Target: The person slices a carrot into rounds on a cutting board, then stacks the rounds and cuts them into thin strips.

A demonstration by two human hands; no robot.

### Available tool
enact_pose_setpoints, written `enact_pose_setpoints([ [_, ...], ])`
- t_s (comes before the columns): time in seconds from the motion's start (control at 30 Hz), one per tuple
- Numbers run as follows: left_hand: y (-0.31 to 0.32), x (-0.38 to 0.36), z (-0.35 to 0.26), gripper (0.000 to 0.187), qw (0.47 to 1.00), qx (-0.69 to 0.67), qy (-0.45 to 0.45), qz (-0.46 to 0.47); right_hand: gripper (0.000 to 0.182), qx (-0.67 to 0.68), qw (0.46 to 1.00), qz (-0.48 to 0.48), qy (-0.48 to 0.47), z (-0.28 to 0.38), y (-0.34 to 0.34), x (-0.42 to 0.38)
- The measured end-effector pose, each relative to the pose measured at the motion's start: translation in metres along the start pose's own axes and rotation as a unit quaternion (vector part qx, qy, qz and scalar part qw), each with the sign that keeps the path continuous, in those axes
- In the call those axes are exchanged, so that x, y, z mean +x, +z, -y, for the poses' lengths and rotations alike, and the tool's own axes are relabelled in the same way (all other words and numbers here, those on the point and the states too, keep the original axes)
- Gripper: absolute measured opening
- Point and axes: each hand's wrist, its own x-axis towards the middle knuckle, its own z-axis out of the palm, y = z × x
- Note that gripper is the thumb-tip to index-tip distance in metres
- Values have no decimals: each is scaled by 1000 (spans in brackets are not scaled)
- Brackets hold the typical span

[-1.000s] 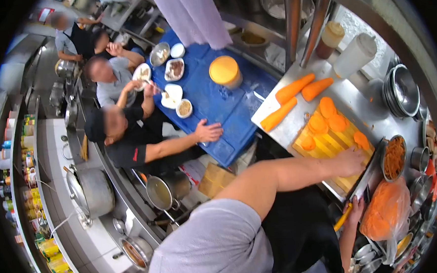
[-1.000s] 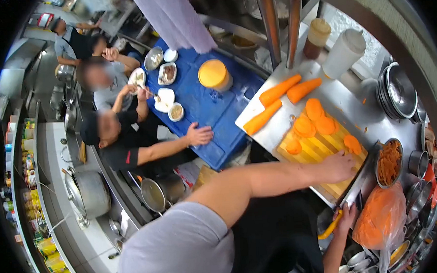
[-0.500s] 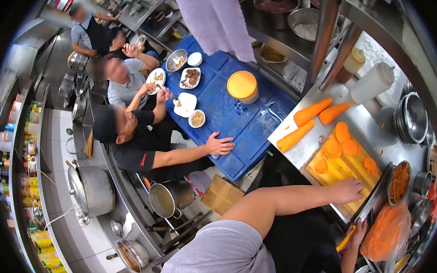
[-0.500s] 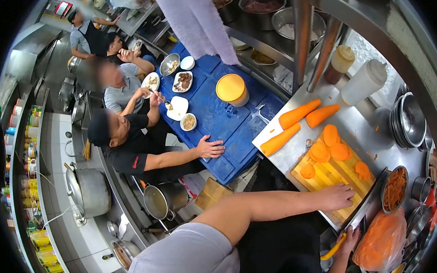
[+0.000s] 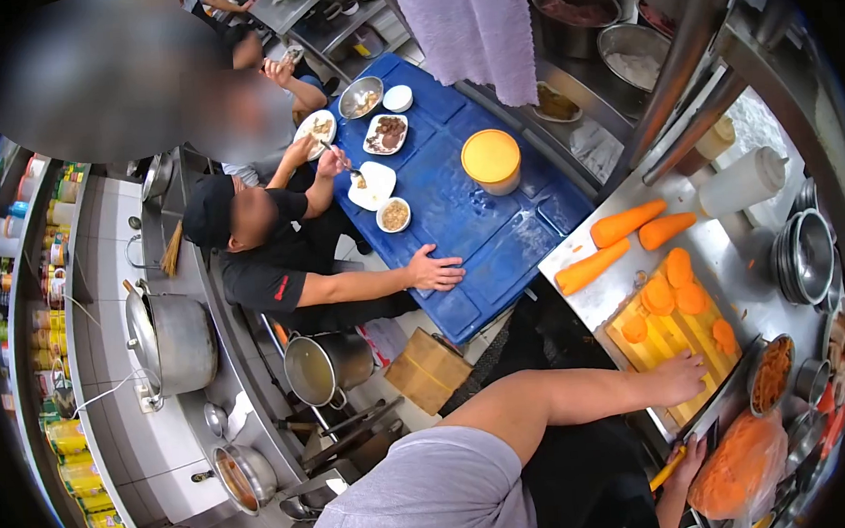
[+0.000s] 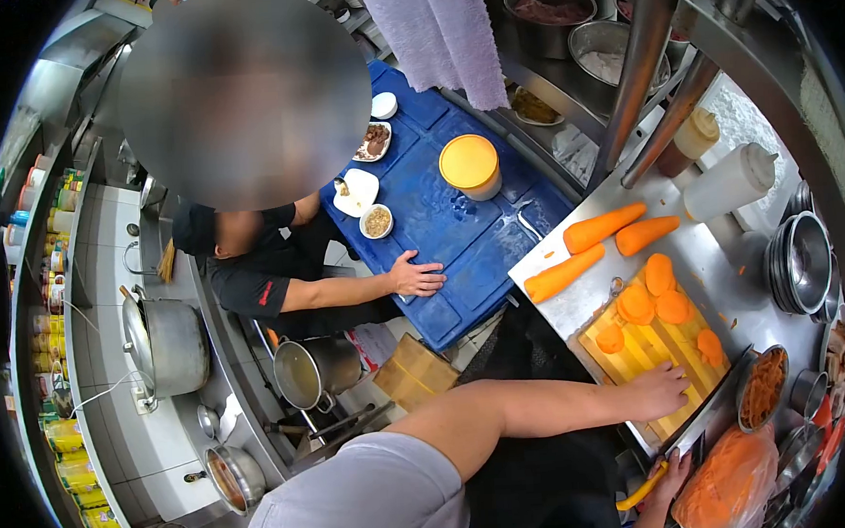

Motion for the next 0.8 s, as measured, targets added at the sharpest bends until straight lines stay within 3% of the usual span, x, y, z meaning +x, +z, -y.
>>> enact_pose_setpoints([
  [0.2,3,0,-5,12,999,-11,-37,11,36,-6,1000,9,0,-2,-3,2],
  [0.57,-3,-5,-6,15,1000,-9,-24,-10,38,-7,1000,-3,10,5,4,-3],
  [0.6,11,-5,-1,14,1000,-24,-19,8,33,-4,998,50,-27,-13,-12,12],
  [0.7,8,5,10,15,989,7,7,146,26,-26,998,62,-4,-8,-15,9],
  [0.73,10,-1,12,16,997,-15,6,70,28,-51,994,96,-14,-4,-16,6],
  [0.77,-10,8,9,19,988,3,8,152,32,-35,993,112,2,1,-16,1],
  [0.8,-30,8,3,22,990,-11,14,136,31,-41,994,104,5,21,-5,-15],
])
